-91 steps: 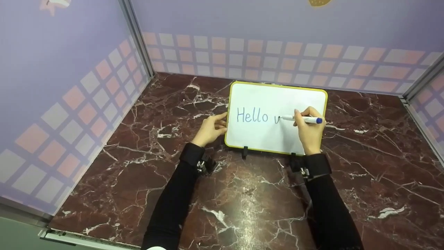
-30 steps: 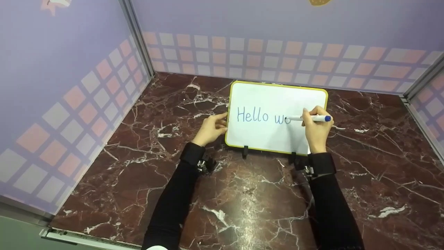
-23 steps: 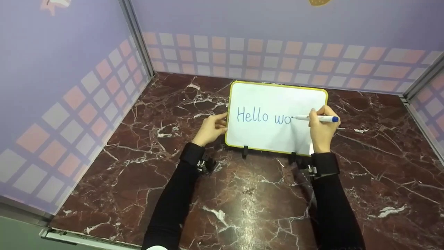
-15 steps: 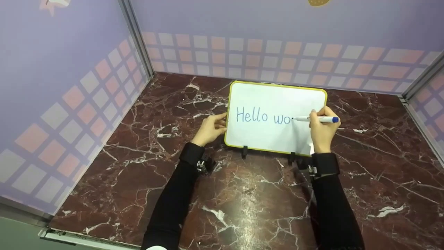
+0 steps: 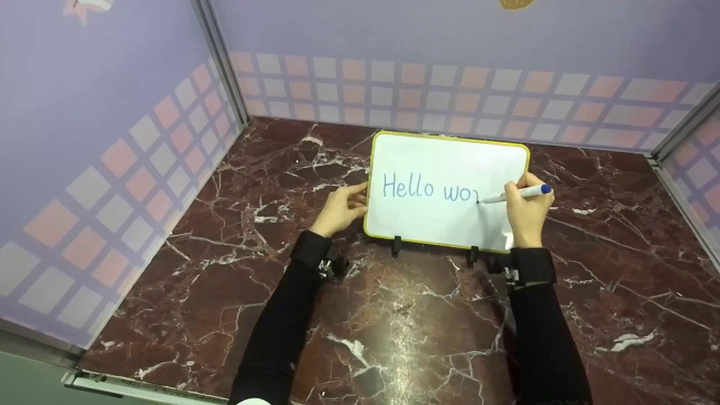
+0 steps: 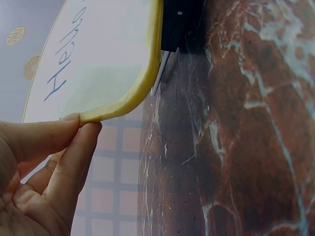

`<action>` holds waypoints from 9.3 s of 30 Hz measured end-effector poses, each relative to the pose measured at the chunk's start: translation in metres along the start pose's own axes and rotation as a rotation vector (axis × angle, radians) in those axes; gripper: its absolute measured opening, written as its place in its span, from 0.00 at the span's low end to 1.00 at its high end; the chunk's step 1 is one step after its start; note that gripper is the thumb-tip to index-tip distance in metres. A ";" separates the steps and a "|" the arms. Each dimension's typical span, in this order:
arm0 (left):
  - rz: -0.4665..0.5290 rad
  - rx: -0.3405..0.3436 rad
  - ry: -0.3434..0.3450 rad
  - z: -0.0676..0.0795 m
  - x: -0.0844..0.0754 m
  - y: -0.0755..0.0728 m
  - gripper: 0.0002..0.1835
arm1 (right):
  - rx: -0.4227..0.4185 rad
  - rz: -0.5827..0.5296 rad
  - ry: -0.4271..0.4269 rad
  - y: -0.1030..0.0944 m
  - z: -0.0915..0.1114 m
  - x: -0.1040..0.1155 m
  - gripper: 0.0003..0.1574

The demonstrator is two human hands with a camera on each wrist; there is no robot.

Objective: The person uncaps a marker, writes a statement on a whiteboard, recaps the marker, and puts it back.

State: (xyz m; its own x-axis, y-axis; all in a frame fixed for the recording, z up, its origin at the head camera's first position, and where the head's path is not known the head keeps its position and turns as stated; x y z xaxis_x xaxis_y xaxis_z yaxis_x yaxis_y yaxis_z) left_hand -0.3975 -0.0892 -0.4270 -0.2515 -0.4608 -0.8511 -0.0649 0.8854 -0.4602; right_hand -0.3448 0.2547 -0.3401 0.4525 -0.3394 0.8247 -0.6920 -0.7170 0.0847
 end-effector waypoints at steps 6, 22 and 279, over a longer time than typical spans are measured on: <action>-0.003 -0.002 -0.003 0.000 0.000 -0.001 0.32 | -0.005 -0.079 0.051 -0.001 -0.001 -0.005 0.17; 0.004 0.000 -0.004 0.001 -0.002 -0.001 0.31 | -0.205 -0.244 0.115 -0.019 -0.007 -0.020 0.24; -0.362 -0.178 0.699 0.058 -0.159 0.012 0.15 | 0.393 -0.688 0.427 0.073 0.066 0.029 0.09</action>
State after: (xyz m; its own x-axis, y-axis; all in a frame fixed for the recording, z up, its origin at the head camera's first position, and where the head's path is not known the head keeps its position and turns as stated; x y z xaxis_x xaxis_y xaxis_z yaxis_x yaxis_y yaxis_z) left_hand -0.3026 -0.0094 -0.3120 -0.7273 -0.6289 -0.2749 -0.3963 0.7118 -0.5799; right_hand -0.3451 0.1523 -0.3474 0.3935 0.4413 0.8065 -0.0670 -0.8611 0.5039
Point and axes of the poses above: each hand's wrist, its own z-axis away from the middle knuckle, its own y-axis out of the palm, x = y × z, the point moved 9 cm from there along -z, towards the middle knuckle, and after that the axes turned 13 degrees about -x, right-handed, at the moved point
